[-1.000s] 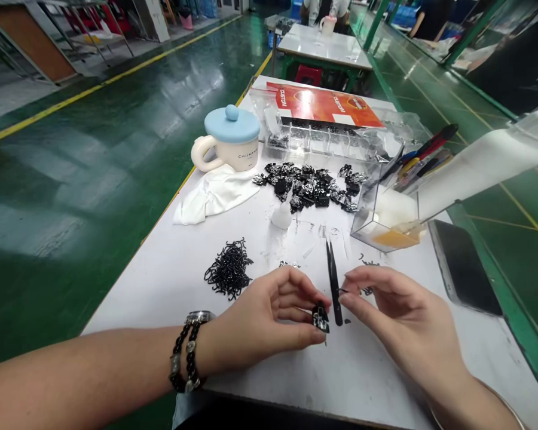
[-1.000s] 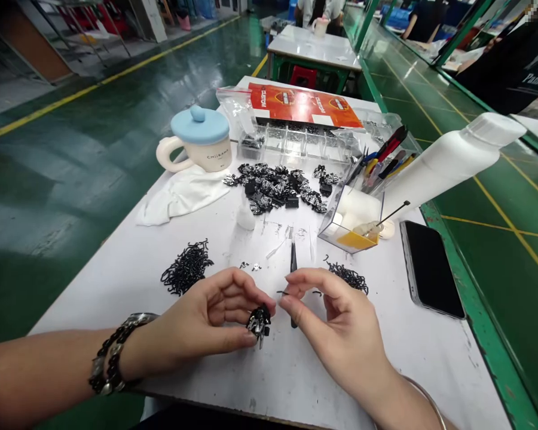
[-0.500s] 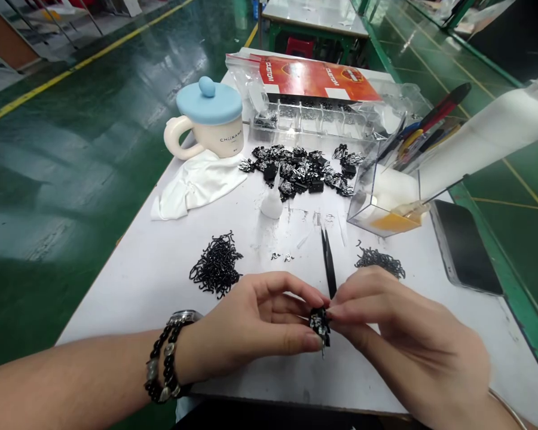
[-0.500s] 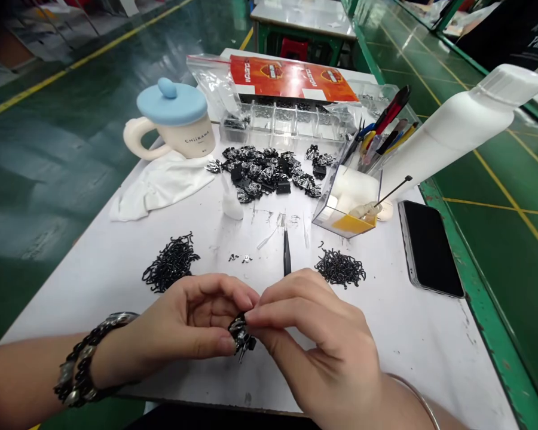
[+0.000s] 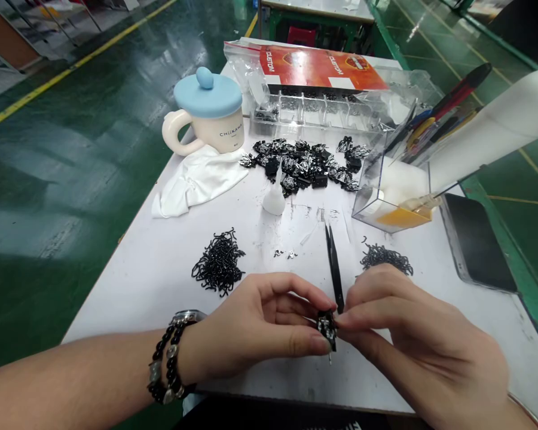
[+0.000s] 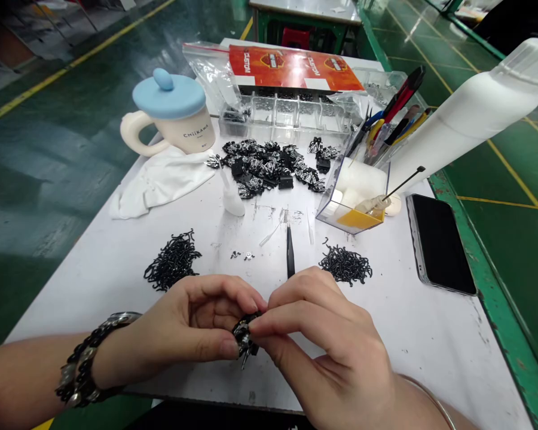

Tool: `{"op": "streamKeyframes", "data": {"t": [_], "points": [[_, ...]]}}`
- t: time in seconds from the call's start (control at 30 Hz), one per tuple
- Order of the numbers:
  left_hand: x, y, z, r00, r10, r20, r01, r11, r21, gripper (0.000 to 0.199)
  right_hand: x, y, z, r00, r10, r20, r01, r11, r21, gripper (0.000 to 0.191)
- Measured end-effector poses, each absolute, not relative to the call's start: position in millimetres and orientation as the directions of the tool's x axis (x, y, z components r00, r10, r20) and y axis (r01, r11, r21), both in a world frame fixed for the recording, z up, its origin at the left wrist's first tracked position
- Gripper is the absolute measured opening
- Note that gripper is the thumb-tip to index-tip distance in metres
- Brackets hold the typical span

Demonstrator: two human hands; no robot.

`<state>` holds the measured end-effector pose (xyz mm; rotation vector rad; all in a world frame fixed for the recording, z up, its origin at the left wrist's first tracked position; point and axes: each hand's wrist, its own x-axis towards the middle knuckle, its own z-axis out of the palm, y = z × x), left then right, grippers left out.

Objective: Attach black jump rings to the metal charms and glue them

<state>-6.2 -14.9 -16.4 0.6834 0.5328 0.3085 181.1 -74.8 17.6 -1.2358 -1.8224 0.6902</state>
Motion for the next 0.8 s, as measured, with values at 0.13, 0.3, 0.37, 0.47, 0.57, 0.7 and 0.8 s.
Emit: {"op": "streamKeyframes", "data": {"t": [0.13, 0.3, 0.37, 0.47, 0.57, 0.7, 0.8], "points": [[-6.7, -14.7, -16.3, 0.821, 0.441, -0.362, -0.085, 0.722, 0.687, 0.030, 181.0, -74.9, 18.2, -0.194, 0.928, 0.318, 0.482, 0.373, -0.793, 0.014], [-6.7, -14.6, -15.1, 0.813, 0.448, -0.373, -0.064, 0.704, 0.707, 0.029, 180.6, -75.9, 19.1, -0.205, 0.923, 0.325, 0.493, 0.385, -0.780, 0.014], [-6.9, -14.7, -14.9, 0.816, 0.445, -0.369, -0.061, 0.701, 0.711, 0.030, 180.1, -76.3, 19.7, -0.191, 0.922, 0.337, 0.511, 0.386, -0.768, 0.014], [-7.3, -15.3, -14.7, 0.822, 0.441, -0.360, -0.059, 0.695, 0.717, 0.030, 180.0, -76.1, 20.3, -0.194, 0.917, 0.348, 0.530, 0.396, -0.750, 0.015], [-7.8, -15.8, -14.4, 0.818, 0.451, -0.357, -0.058, 0.682, 0.729, 0.030, 181.6, -75.1, 21.0, -0.233, 0.909, 0.345, 0.523, 0.416, -0.744, 0.018], [-8.3, -15.9, -14.1, 0.816, 0.459, -0.350, -0.063, 0.674, 0.736, 0.029, 184.3, -74.6, 20.8, -0.284, 0.913, 0.292, 0.444, 0.395, -0.804, 0.019], [-7.9, -15.0, -13.7, 0.829, 0.439, -0.347, -0.076, 0.703, 0.707, 0.029, 184.4, -75.4, 18.0, -0.272, 0.928, 0.254, 0.380, 0.346, -0.858, 0.018]]}}
